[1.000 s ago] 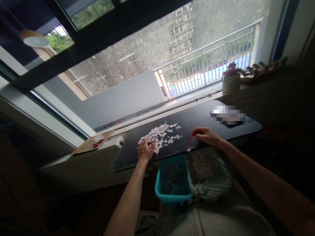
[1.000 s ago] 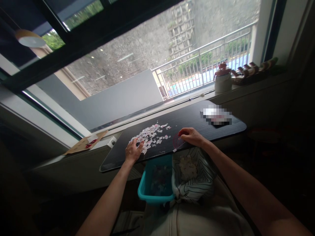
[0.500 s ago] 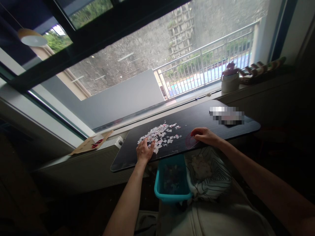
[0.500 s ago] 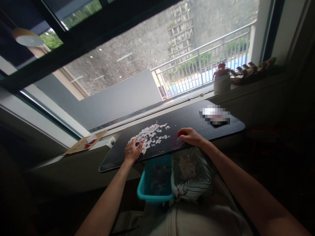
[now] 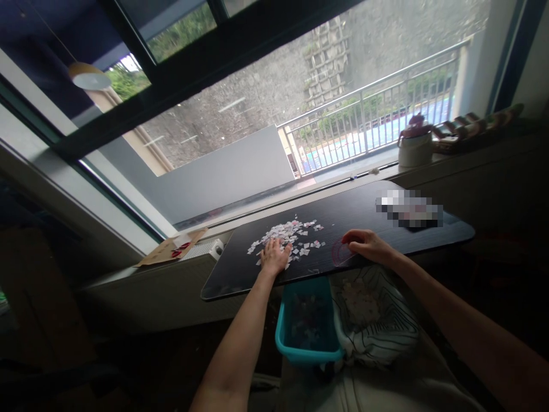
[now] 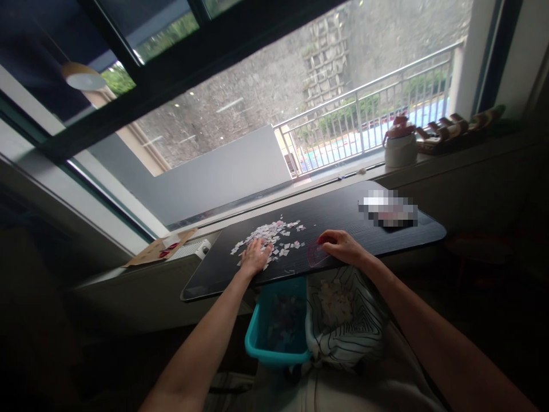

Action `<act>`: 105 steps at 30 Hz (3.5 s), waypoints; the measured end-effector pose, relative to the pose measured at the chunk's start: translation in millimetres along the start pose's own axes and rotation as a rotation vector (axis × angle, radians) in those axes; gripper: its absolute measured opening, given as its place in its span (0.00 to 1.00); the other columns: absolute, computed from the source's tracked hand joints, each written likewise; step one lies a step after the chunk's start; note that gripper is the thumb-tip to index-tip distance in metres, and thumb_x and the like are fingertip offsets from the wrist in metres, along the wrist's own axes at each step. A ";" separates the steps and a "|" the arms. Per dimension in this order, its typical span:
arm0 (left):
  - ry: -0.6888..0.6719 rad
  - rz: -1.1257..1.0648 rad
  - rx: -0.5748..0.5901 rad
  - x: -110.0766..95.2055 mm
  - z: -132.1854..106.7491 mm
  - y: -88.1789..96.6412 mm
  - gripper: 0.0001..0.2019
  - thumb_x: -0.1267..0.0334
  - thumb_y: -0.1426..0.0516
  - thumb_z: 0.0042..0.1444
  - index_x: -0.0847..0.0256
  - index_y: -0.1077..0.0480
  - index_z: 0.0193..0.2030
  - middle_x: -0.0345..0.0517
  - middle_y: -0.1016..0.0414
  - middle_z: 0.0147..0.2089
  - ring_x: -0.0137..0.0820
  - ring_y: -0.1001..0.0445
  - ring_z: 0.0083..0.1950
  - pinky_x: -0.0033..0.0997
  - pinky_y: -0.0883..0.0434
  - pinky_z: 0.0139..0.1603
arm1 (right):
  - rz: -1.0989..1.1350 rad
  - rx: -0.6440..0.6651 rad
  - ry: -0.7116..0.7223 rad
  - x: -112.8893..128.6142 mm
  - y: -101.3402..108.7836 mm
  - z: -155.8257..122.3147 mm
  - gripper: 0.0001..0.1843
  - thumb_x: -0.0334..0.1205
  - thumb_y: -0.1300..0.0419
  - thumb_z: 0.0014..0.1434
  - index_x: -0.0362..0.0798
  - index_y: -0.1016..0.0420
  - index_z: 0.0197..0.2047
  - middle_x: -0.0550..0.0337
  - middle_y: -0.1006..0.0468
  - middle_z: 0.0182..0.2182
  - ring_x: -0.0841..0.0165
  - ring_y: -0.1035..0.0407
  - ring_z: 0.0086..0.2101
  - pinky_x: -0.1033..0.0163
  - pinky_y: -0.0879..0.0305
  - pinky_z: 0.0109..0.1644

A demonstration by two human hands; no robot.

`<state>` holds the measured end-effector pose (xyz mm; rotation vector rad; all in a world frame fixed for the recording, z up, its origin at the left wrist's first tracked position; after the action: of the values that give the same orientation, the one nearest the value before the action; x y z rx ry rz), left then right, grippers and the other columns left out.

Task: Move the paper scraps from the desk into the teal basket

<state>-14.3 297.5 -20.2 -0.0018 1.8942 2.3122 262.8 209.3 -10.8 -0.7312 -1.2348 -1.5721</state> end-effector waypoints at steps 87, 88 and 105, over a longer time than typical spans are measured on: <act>-0.251 -0.042 -0.210 -33.8 -27.4 50.2 0.15 0.53 0.48 0.59 0.56 0.31 0.49 0.48 0.35 0.58 0.41 0.42 0.62 0.44 0.48 0.63 | -0.019 -0.162 0.018 -5.8 9.3 -2.2 0.15 0.42 0.44 0.51 0.47 0.26 0.41 0.60 0.24 0.28 0.68 0.32 0.29 0.63 0.35 0.34; -0.188 -0.030 -0.227 -15.7 -26.7 51.3 0.15 0.55 0.49 0.59 0.57 0.31 0.49 0.49 0.35 0.57 0.42 0.41 0.61 0.43 0.47 0.62 | -0.024 -0.131 0.036 -5.0 6.2 -1.4 0.16 0.43 0.44 0.51 0.47 0.26 0.42 0.60 0.24 0.28 0.68 0.32 0.29 0.63 0.35 0.34; 0.184 -0.001 -0.262 41.3 -42.5 31.0 0.17 0.52 0.51 0.60 0.58 0.32 0.49 0.51 0.29 0.50 0.42 0.36 0.55 0.42 0.41 0.55 | -0.097 -0.080 -0.001 2.1 4.4 -5.6 0.13 0.41 0.44 0.48 0.46 0.25 0.37 0.57 0.22 0.30 0.67 0.30 0.30 0.62 0.34 0.35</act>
<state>-62.8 255.0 -2.6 -0.2530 1.6477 2.6212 266.7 203.2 -9.1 -0.7323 -1.2301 -1.7090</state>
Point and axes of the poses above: each hand's wrist, its own z-axis towards the middle knuckle, its own y-axis out of the back of the hand, x = y × z, the point moved 8 cm from there along z, towards the middle knuckle
